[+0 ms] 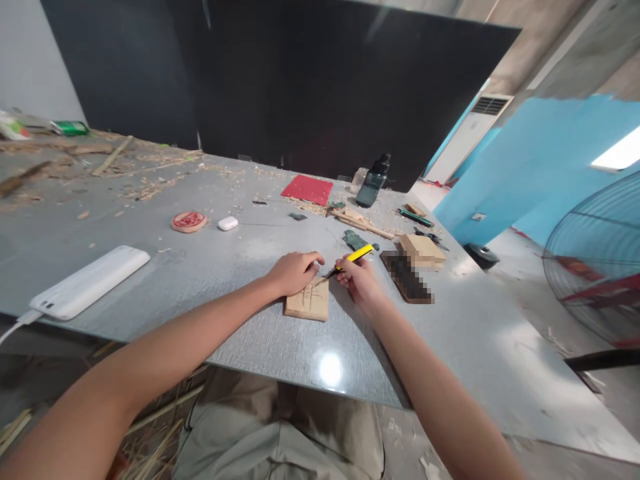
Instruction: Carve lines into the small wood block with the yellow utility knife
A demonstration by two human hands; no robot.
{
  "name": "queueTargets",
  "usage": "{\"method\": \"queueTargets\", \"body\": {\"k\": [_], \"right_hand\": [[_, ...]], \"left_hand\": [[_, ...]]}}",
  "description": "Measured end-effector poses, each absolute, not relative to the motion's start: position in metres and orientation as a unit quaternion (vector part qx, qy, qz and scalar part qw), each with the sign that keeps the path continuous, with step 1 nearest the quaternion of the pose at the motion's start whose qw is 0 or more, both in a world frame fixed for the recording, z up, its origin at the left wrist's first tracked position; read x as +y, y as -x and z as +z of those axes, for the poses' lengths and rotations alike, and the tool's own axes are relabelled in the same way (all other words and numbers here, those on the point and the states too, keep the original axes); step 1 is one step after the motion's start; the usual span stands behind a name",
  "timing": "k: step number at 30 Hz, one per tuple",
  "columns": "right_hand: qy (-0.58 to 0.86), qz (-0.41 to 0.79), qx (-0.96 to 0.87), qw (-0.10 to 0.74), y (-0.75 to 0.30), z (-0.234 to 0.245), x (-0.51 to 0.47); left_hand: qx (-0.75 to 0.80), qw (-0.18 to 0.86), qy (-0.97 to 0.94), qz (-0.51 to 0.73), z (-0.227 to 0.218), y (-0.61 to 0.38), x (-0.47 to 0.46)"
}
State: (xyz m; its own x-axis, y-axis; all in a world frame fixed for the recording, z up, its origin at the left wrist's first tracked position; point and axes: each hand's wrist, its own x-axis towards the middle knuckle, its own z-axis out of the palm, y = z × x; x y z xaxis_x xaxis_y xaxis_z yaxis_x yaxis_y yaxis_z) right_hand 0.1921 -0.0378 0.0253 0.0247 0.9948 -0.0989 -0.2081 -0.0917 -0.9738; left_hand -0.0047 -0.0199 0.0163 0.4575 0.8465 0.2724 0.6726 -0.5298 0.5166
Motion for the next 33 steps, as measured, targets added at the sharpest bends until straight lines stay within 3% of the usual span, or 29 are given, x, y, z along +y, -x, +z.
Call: {"method": "queueTargets", "body": {"k": [33], "right_hand": [[0.501, 0.491, -0.390, 0.597, -0.194, 0.019, -0.025]], "left_hand": [[0.450, 0.184, -0.834, 0.262, 0.020, 0.007, -0.022]]}}
